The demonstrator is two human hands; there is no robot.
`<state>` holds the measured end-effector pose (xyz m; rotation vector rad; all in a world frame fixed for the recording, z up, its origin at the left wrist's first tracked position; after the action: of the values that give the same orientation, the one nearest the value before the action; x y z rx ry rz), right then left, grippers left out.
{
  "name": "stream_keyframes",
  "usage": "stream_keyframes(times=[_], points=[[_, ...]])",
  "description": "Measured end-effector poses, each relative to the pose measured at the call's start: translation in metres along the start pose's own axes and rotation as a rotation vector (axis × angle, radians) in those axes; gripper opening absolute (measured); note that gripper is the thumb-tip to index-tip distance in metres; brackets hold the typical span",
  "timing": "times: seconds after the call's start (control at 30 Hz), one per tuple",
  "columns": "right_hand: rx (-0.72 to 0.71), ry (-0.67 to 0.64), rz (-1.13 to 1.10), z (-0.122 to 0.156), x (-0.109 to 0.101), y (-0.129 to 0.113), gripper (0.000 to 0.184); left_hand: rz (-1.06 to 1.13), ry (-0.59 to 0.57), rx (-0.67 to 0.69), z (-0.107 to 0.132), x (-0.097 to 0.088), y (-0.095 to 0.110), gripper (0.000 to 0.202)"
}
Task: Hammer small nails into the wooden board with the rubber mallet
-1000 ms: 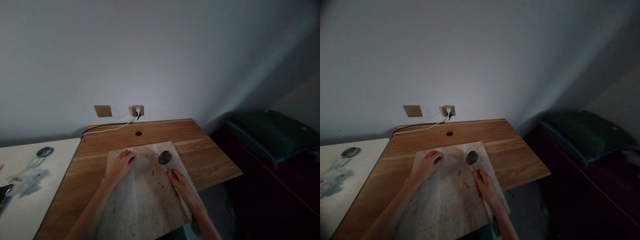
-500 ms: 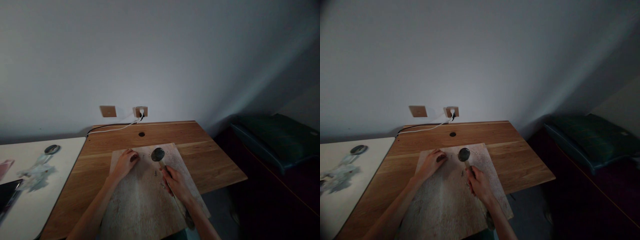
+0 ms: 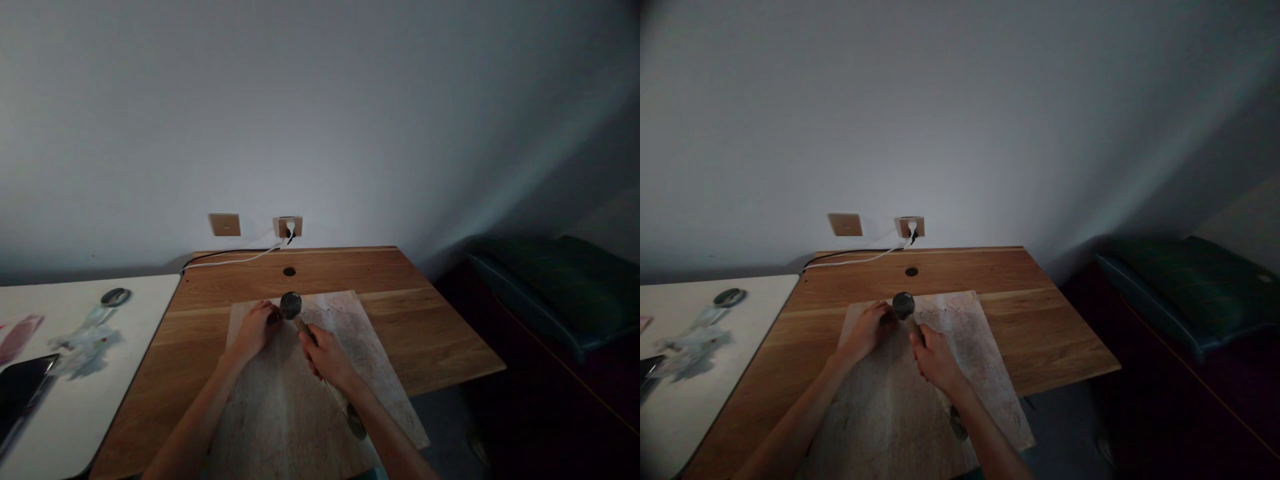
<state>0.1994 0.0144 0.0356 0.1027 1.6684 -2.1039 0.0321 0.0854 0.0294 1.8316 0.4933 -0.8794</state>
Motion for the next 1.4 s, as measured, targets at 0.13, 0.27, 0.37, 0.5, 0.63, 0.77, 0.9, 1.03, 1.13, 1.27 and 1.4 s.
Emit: stream_keyframes(times=[0.13,0.27,0.37,0.5,0.63,0.77,0.9,1.03,1.13,1.27,1.4], points=[[0.010,0.011,0.034,-0.001,-0.002,0.003,0.031,0.021,0.011,-0.005,0.001,0.002,-0.002,0.018],[0.000,0.010,0.069,0.002,-0.003,0.000,0.028,0.006,0.019,-0.008,0.001,0.005,-0.006,0.016],[-0.013,0.008,0.116,0.004,-0.001,-0.004,0.025,-0.016,0.020,-0.025,0.001,0.006,-0.009,0.016],[-0.022,0.022,0.103,0.004,-0.001,-0.005,0.025,-0.017,0.000,-0.006,0.000,0.007,-0.007,0.020],[-0.016,0.015,0.132,0.003,-0.001,-0.004,0.025,0.000,-0.004,-0.003,0.001,0.005,-0.005,0.022],[-0.014,0.028,0.129,0.005,-0.002,-0.005,0.024,0.024,-0.022,0.003,0.001,0.006,-0.005,0.024],[0.002,0.027,0.143,0.007,-0.002,-0.005,0.025,0.015,-0.012,-0.006,0.000,0.007,-0.007,0.020],[-0.001,0.018,0.155,0.007,-0.001,-0.007,0.025,0.017,-0.009,-0.001,0.000,0.006,-0.007,0.020],[-0.008,0.008,0.116,0.008,-0.004,-0.006,0.026,0.017,-0.004,-0.004,0.001,0.005,-0.005,0.020],[0.024,0.039,0.000,0.020,-0.021,0.011,0.030,0.016,0.035,-0.053,0.002,0.003,-0.005,0.015],[0.125,0.123,-0.053,0.044,-0.050,0.042,0.040,0.063,0.066,-0.041,0.002,0.000,-0.004,0.017]])
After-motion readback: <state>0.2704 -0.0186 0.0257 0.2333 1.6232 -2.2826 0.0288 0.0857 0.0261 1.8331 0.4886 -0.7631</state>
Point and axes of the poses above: each hand's wrist, its own z-axis away from the middle knuckle, its own x-axis out of the palm, y = z × x, the point moved 7 cm from there along -z, towards the middle knuckle, and after that the axes turned 2 degrees about -y, right-handed, at the moved point
